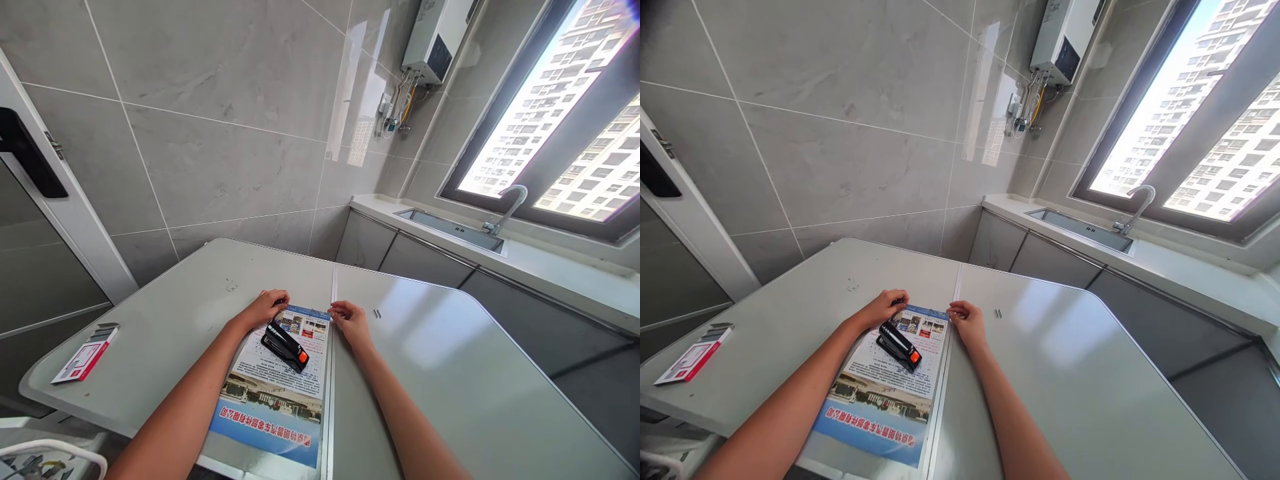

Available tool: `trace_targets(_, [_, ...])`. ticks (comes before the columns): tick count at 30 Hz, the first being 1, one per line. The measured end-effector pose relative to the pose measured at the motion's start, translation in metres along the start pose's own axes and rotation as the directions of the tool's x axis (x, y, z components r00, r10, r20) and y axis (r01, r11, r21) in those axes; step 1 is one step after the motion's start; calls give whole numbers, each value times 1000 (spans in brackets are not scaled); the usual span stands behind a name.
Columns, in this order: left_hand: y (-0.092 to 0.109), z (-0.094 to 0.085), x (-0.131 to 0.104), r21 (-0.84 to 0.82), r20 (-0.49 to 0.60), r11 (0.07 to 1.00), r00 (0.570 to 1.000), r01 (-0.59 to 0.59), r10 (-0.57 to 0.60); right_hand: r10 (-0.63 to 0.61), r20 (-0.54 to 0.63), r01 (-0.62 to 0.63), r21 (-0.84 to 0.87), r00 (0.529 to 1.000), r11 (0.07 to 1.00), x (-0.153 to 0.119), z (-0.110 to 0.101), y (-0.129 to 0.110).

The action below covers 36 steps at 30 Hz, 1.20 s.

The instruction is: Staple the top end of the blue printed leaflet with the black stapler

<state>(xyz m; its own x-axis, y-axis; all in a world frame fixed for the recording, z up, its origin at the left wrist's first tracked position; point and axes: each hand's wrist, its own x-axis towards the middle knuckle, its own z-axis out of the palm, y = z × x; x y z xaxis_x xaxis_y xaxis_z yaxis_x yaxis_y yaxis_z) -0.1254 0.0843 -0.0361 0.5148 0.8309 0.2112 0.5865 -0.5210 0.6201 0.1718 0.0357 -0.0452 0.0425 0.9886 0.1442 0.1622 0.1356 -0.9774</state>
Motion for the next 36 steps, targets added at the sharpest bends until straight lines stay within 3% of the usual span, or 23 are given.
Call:
trace_targets(21, [2, -1, -1, 5, 0, 1000, 1000, -4, 4, 8, 21, -9, 25, 1000, 1000, -2, 9, 0])
trace_targets(29, [2, -1, -1, -5, -10, 1000, 1000, -1, 1, 31, -47, -30, 11, 998, 999, -1, -2, -1])
trace_targets(36, [1, 0, -1, -15, -11, 1000, 1000, 0, -1, 64, 3, -64, -5, 998, 998, -7, -4, -6])
